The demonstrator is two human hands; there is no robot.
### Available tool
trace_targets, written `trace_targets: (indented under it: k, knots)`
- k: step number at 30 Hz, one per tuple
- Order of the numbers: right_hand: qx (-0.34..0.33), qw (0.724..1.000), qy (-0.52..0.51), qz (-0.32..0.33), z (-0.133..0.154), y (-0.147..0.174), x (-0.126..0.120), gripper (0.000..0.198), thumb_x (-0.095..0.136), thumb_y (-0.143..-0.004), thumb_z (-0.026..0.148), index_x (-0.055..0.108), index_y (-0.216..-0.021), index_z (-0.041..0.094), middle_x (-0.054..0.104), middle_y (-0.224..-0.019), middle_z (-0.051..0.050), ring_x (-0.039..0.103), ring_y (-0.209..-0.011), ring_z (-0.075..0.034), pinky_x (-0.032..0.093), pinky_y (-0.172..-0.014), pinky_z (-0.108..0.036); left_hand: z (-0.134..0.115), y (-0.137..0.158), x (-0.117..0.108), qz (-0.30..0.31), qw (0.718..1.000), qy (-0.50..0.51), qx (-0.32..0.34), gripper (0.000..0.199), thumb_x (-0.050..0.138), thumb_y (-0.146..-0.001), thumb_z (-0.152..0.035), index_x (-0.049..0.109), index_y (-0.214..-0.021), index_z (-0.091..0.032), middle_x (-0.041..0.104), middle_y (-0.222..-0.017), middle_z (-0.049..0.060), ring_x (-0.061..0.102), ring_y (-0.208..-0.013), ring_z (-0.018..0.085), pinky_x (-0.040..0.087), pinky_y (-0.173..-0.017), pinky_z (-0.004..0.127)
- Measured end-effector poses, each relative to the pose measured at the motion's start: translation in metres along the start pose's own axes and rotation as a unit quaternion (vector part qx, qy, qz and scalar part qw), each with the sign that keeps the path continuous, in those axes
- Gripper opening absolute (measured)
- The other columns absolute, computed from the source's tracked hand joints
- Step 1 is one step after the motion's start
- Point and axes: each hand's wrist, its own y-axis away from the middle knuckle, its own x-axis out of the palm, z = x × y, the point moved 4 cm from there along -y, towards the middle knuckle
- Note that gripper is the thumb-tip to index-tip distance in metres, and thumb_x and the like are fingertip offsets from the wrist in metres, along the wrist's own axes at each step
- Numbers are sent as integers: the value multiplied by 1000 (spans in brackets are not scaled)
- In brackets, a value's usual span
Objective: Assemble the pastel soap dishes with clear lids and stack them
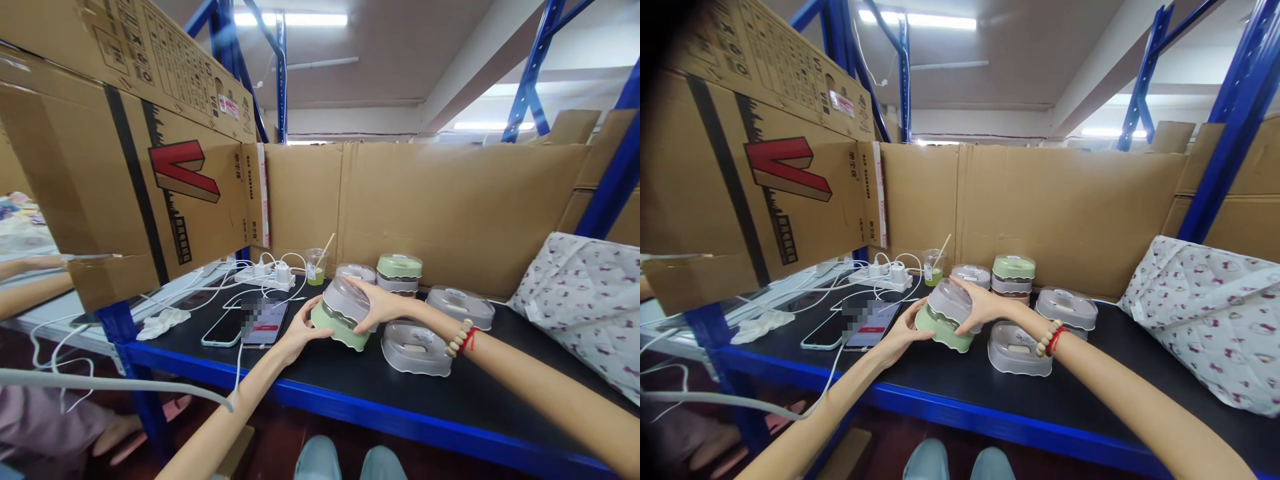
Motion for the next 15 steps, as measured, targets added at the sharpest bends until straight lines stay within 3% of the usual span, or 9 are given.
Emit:
trace_targets:
  k: [4,9,15]
  knots:
    - [-21,998,48,-26,12,-6,-27,118,80,-54,38,10,-148,22,22,-153,-12,23,-139,-26,20,-114,-39,-20,-10,8,-20,999,36,32,86,81,-37,-17,55,-119,-19,57,-128,8,50,-120,26,42,-101,36]
    - [-21,985,153,-79,22,-27,-88,119,82,-51,30,14,-148,20,38,-142,-14,36,-131,-29,31,-109,-42,-58,-49,25,-28,990,83,106,84,80,-41,-16,54,-121,-22,56,-130,7,49,-122,25,43,-99,34]
    - [-30,976,186,-113,-1,-57,-134,117,82,-52,23,15,-148,24,31,-148,-12,31,-135,-31,30,-109,-46,-69,-110,51,-17,980,154,123,73,80,-43,-8,59,-112,-20,66,-107,4,58,-108,21,44,-97,34]
